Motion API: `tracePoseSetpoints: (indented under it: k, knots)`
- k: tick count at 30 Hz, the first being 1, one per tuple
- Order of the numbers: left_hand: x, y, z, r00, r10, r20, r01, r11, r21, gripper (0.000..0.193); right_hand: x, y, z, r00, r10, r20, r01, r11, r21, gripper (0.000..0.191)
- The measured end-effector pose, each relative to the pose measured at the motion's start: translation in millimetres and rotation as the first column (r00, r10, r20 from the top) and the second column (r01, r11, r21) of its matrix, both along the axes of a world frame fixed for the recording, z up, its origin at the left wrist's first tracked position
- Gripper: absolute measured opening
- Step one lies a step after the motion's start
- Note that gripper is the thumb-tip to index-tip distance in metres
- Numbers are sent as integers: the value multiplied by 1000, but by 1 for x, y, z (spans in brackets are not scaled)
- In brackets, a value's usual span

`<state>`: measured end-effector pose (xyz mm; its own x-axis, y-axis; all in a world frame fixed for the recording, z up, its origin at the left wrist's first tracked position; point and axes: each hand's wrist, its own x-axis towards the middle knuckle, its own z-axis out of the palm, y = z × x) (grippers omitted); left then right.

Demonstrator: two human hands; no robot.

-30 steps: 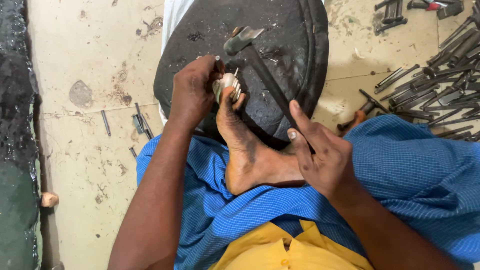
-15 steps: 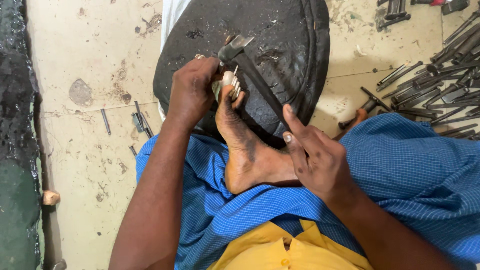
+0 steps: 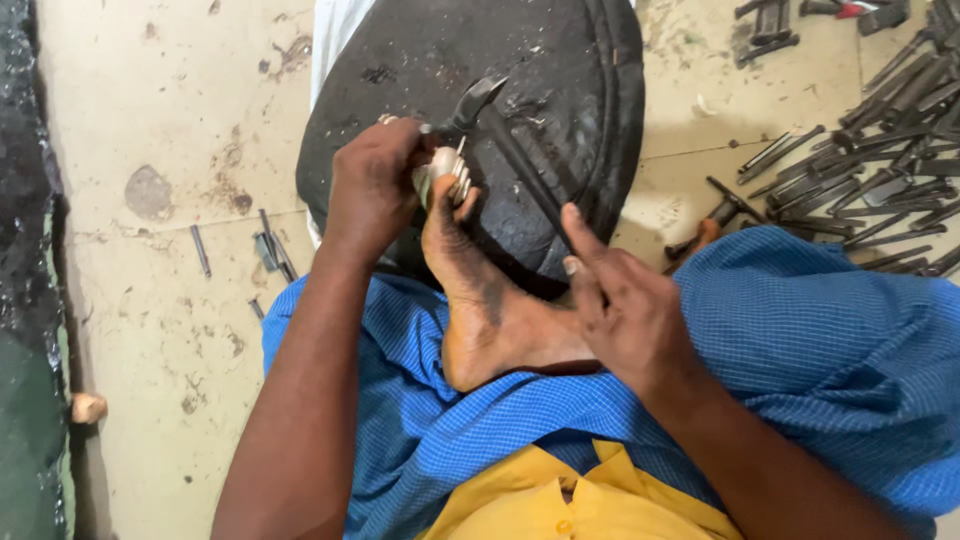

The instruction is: The person sits on the floor and uses a chisel and hammer to carve a decorative pattern into a small, light-colored object. They repeatedly strike the chisel to shape the surface and occasionally rotate the object to work on different sides.

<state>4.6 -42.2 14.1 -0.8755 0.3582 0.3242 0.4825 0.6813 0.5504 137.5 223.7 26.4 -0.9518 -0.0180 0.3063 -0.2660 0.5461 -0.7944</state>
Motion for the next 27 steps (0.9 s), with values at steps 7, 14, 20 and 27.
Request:
tracePoseSetpoints:
  k: [7, 14, 20, 27]
  knots:
    - [-13, -14, -18, 918, 394, 54, -390, 865, 317, 6, 4, 9, 1, 989, -134, -58, 138, 988, 70, 45]
    - [-62, -30, -65, 718, 385, 580, -654, 660, 371, 19, -1, 3, 0, 994, -103, 30, 102, 995, 15, 44]
    - [-46, -41, -79, 846, 204, 492, -490, 661, 568, 18, -3, -3, 4, 992, -96, 84, 100, 994, -51, 47]
    - [-45, -40, -77, 959, 177, 222, -261, 856, 445, 23, -9, -16, -1, 996, -24, 84, 23, 1000, 14, 48]
